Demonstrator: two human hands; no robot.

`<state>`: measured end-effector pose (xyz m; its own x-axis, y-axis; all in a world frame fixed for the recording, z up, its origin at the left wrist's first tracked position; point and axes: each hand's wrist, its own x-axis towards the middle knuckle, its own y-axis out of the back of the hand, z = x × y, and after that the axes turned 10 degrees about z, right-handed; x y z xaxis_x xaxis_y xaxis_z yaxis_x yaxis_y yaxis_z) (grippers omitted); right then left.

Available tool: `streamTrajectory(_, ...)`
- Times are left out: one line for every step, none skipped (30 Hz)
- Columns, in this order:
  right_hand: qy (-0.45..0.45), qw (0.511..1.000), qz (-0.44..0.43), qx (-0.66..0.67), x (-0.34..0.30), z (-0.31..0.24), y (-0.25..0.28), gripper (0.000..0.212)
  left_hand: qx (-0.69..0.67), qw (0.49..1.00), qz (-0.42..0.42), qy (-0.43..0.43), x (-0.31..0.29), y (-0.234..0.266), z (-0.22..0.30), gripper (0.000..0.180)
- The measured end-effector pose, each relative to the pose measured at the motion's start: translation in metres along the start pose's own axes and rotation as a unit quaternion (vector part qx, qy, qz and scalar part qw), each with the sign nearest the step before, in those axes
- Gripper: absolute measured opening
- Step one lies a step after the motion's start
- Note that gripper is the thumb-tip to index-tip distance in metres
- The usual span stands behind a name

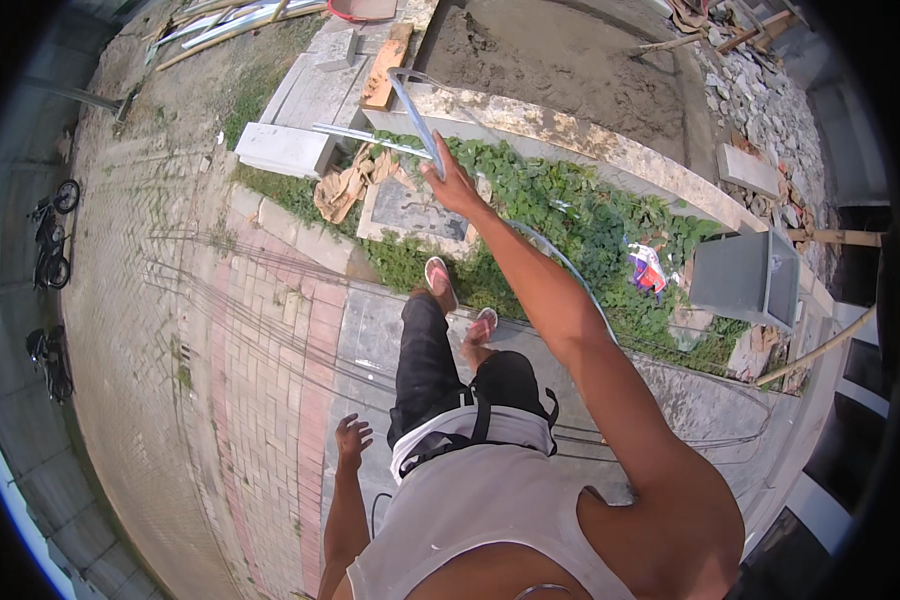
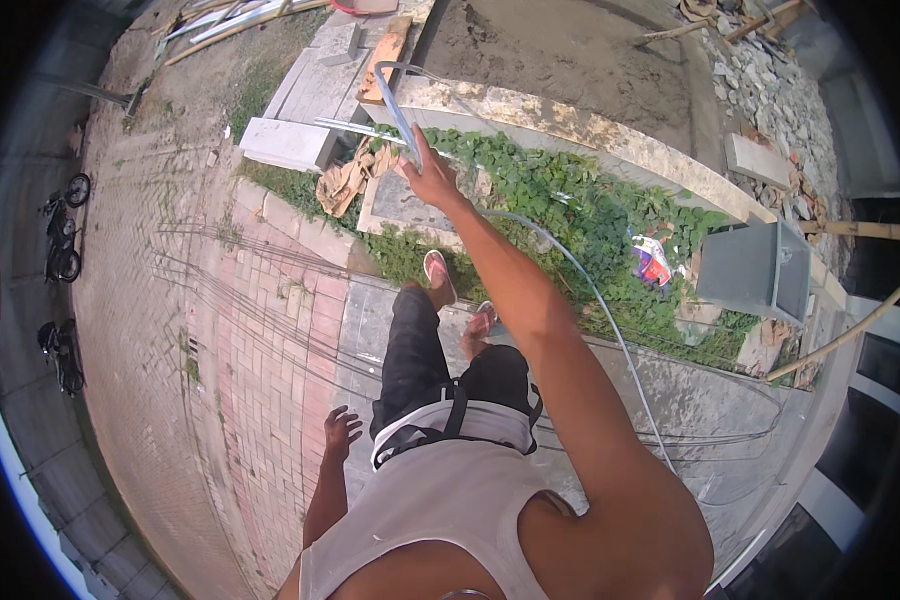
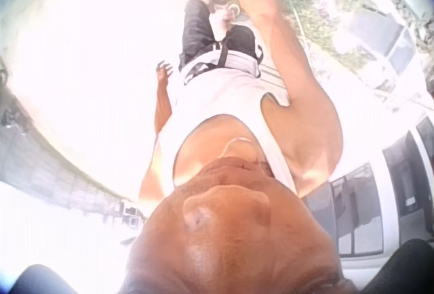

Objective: The person mixes wet mortar in a concrete pit using a hoe, repeatedly pulling and pushing the mixture to achieve consistency.

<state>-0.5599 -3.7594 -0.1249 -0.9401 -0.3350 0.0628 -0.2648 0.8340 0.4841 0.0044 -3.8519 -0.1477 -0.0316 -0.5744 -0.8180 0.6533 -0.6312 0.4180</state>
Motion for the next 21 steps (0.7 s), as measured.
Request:
streamTrajectory(-0.017,0.991,-0.058,-0.117,-0.019,-0.001,-0.014,0.074,-0.008,1.000,0.002,-0.016,-0.004,0.011,-0.007,0.050)
streamTrajectory(-0.032,0.985,-0.094,-0.139,-0.045,0.003,-0.021,0.078,-0.002,1.000,0.005,-0.012,-0.008,0.013,-0.016,0.049)
streamTrajectory(-0.047,0.979,-0.125,-0.156,-0.072,0.005,-0.032,0.083,0.005,1.000,0.003,-0.019,-0.007,0.019,-0.020,0.047)
streamTrajectory(-0.060,0.987,-0.133,-0.073,-0.103,0.024,-0.034,0.081,0.012,0.999,-0.017,-0.032,-0.004,0.015,-0.024,0.047)
streamTrajectory(-0.075,0.987,-0.142,-0.008,-0.150,0.029,-0.042,0.077,0.020,0.999,-0.019,-0.041,-0.001,0.029,-0.034,0.046)
streamTrajectory(-0.089,0.983,-0.151,0.061,-0.195,0.027,-0.048,0.074,0.034,0.998,-0.016,-0.041,0.007,0.043,-0.038,0.047)
streamTrajectory(-0.086,0.983,-0.119,0.108,-0.244,0.066,-0.034,0.066,0.053,0.996,-0.048,-0.054,0.015,0.030,-0.042,0.045)
streamTrajectory(-0.122,0.985,-0.089,0.079,-0.304,0.109,-0.012,0.055,0.087,0.991,-0.079,-0.070,0.022,0.018,-0.047,0.045)
streamTrajectory(-0.158,0.985,-0.056,0.048,-0.363,0.148,0.017,0.045,0.126,0.981,-0.119,-0.085,0.028,0.003,-0.051,0.044)
streamTrajectory(-0.190,0.978,0.003,0.080,-0.427,0.168,0.039,0.034,0.155,0.970,-0.147,-0.115,0.044,0.007,-0.053,0.043)
streamTrajectory(-0.267,0.961,0.055,0.052,-0.494,0.177,0.057,0.029,0.192,0.960,-0.162,-0.126,0.059,0.018,-0.054,0.043)
streamTrajectory(-0.376,0.921,0.085,-0.058,-0.555,0.177,0.073,0.029,0.236,0.944,-0.168,-0.160,0.075,0.030,-0.047,0.041)
streamTrajectory(-0.445,0.871,0.177,-0.109,-0.641,0.203,0.117,0.028,0.273,0.919,-0.215,-0.186,0.078,0.008,-0.056,0.039)
streamTrajectory(-0.468,0.768,0.306,-0.314,-0.746,0.222,0.172,0.027,0.312,0.895,-0.260,-0.186,0.069,-0.028,-0.080,0.038)
streamTrajectory(-0.495,0.744,0.338,-0.294,-0.783,0.204,0.163,0.027,0.319,0.892,-0.261,-0.187,0.093,-0.014,-0.064,0.040)
streamTrajectory(-0.550,0.695,0.390,-0.249,-0.838,0.184,0.166,0.029,0.350,0.886,-0.245,-0.183,0.094,-0.005,-0.063,0.038)
streamTrajectory(-0.591,0.640,0.444,-0.209,-0.895,0.164,0.170,0.032,0.390,0.870,-0.235,-0.191,0.090,-0.002,-0.066,0.036)
streamTrajectory(-0.612,0.599,0.472,-0.209,-0.960,0.146,0.169,0.032,0.398,0.865,-0.235,-0.193,0.081,-0.006,-0.079,0.030)
streamTrajectory(-0.630,0.561,0.514,-0.154,-1.016,0.131,0.169,0.034,0.433,0.838,-0.257,-0.209,0.078,-0.012,-0.092,0.027)
streamTrajectory(-0.641,0.524,0.553,-0.098,-1.068,0.116,0.164,0.037,0.464,0.811,-0.275,-0.226,0.075,-0.016,-0.107,0.023)
streamTrajectory(-0.626,0.517,0.581,-0.060,-1.087,0.105,0.140,0.037,0.476,0.794,-0.285,-0.248,0.076,-0.017,-0.102,0.018)
